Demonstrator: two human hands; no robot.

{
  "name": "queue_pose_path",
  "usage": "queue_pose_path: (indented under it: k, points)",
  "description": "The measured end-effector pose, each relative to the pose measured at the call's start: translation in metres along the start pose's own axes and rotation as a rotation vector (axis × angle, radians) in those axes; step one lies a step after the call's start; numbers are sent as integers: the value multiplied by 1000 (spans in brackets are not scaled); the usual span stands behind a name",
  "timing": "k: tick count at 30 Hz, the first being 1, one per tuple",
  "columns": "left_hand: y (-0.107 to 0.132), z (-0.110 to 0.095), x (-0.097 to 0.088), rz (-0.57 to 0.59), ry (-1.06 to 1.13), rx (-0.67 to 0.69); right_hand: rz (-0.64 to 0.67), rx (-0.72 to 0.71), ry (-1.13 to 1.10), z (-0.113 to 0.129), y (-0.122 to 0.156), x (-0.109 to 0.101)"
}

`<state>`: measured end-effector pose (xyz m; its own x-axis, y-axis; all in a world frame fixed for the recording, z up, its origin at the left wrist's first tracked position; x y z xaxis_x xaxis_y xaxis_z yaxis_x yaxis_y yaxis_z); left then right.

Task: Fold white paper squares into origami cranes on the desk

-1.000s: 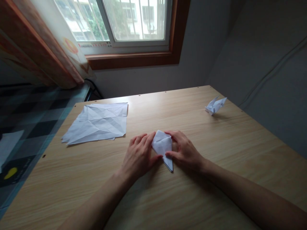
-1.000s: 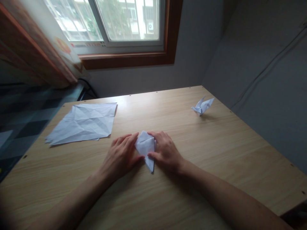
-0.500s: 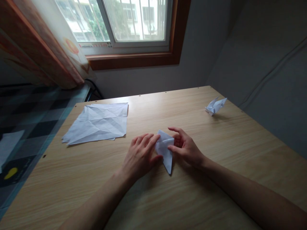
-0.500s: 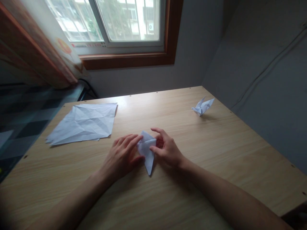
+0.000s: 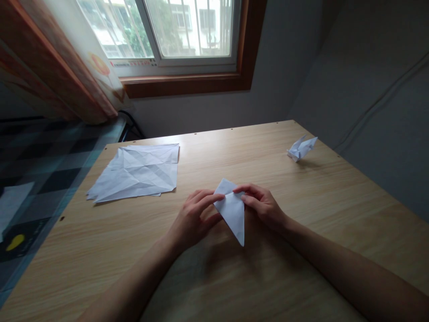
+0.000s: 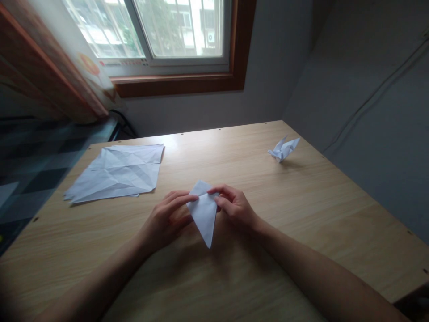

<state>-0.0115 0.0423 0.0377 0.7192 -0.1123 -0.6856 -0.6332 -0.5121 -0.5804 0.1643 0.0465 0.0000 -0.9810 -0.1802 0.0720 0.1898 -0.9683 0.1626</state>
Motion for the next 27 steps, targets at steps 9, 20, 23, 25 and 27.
queue_pose_path:
  k: [9,20,23,25,27]
  points:
    - [3,13,0,-151,486,-253,72,40,-96,-4,0,4]
    - [20,35,12,-355,581,-519,-7,24,-112,-10,-4,4]
    - [19,34,15,-331,680,-547,45,31,-111,-8,-4,8]
    - [17,32,14,-317,706,-536,69,15,-78,-5,-4,9]
    - [15,31,13,-302,704,-513,38,-17,-12,-1,-3,5]
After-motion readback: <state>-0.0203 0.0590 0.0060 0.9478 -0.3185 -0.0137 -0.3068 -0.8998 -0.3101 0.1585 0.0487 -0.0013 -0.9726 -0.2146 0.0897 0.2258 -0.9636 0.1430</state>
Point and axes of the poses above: each hand's wrist, its own y-axis away from the middle knuckle, its own x-axis out of the palm, z = x × y, the point moved 7 cm from there along -y, towards the middle knuckle, and after that the axes turned 13 degrees about x, right-handed, at the moved point
